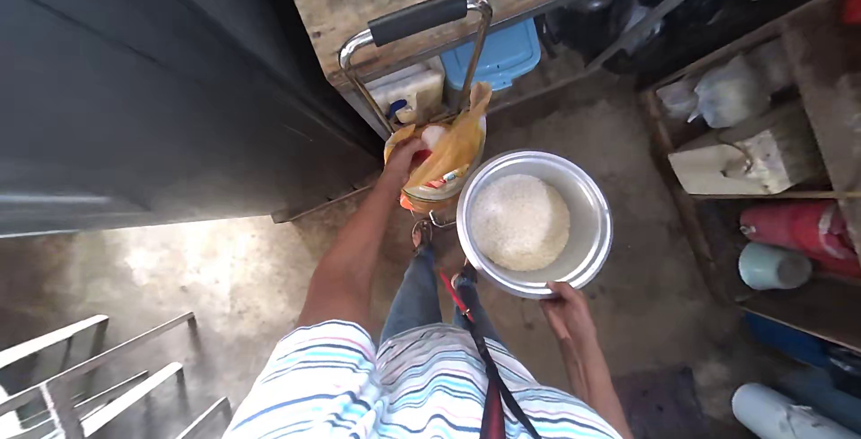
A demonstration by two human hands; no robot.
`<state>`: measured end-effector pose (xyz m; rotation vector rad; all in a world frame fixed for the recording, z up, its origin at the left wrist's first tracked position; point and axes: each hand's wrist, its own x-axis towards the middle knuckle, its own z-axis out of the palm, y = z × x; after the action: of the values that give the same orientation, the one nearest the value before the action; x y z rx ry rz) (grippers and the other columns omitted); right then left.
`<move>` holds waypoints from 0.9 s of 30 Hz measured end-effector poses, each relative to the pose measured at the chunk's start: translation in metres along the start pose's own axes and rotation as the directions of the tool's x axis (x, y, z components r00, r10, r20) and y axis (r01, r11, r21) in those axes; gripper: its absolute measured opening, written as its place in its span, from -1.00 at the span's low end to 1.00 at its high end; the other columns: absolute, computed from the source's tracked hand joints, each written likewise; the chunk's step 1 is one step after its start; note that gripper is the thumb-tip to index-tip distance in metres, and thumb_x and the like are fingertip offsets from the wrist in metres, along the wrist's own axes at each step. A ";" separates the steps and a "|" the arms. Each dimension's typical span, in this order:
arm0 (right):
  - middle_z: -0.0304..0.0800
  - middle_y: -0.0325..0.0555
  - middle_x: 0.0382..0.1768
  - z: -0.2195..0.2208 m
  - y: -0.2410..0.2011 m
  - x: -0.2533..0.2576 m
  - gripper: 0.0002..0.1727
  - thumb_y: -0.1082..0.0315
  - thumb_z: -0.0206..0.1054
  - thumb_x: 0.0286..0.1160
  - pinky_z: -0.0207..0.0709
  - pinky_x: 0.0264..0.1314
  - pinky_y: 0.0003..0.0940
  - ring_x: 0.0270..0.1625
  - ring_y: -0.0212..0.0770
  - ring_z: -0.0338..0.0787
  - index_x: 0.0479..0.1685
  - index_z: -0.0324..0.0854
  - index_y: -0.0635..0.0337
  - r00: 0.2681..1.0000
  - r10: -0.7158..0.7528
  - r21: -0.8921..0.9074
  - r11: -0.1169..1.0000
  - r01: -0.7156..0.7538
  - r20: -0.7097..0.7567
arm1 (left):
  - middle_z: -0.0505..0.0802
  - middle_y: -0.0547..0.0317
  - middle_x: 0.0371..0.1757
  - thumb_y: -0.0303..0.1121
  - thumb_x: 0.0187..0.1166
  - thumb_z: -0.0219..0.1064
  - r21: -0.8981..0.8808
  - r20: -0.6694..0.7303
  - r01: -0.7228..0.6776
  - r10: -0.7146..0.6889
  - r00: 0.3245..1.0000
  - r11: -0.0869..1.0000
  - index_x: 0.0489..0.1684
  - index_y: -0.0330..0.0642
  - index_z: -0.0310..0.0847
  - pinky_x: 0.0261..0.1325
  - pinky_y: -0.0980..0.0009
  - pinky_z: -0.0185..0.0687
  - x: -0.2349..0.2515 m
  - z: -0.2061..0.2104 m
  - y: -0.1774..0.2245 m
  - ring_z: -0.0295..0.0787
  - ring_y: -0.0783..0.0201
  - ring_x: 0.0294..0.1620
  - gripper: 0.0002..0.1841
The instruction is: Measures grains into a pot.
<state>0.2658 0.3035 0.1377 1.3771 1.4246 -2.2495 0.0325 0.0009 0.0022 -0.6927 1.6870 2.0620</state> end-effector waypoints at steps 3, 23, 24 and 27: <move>0.79 -0.16 -0.26 0.001 0.000 0.002 -0.70 0.60 0.02 0.45 0.82 -0.20 -0.38 -0.27 -0.35 0.86 0.14 0.38 0.23 1.000 0.009 -0.031 0.999 -0.009 0.005 | 0.74 -0.16 0.29 -0.35 0.60 0.25 -0.046 0.015 -0.089 0.089 0.996 0.995 0.50 -0.39 0.43 0.31 0.19 0.71 -0.017 0.000 0.016 0.76 0.10 0.20 -0.50; 0.76 -0.10 -0.19 0.012 -0.002 0.012 -0.64 0.60 0.03 0.51 0.83 -0.23 -0.33 -0.26 -0.28 0.86 0.29 0.28 0.26 0.991 0.108 -0.008 0.994 -0.108 0.082 | 0.53 -0.40 0.51 -0.28 0.36 0.60 0.477 0.638 -0.862 0.743 0.203 -0.173 0.34 -0.22 0.57 0.66 0.06 0.42 -0.160 0.083 0.001 0.45 -0.22 0.62 -0.45; 0.77 -0.11 -0.19 0.011 -0.001 0.012 -0.63 0.60 0.03 0.51 0.82 -0.24 -0.33 -0.25 -0.28 0.86 0.29 0.28 0.25 0.991 0.104 0.000 0.995 -0.105 0.079 | 0.50 -0.46 0.55 -0.24 0.26 0.65 0.568 0.527 -0.822 0.754 0.393 0.032 0.40 -0.29 0.55 0.60 0.07 0.49 -0.166 0.079 0.011 0.48 -0.21 0.60 -0.33; 0.76 -0.13 -0.19 0.008 0.001 0.007 -0.63 0.62 0.00 0.50 0.82 -0.22 -0.34 -0.24 -0.30 0.85 0.28 0.29 0.25 0.995 0.090 0.015 0.996 -0.091 0.046 | 0.40 -0.35 0.66 -0.11 0.43 0.54 0.717 0.005 -0.334 0.474 0.880 0.612 0.69 -0.21 0.32 0.47 -0.02 0.57 -0.147 0.058 0.046 0.51 -0.14 0.55 -0.20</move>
<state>0.2570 0.2991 0.1326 1.3586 1.3042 -2.2264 0.1165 0.0502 0.1354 -0.2434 2.7166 1.3746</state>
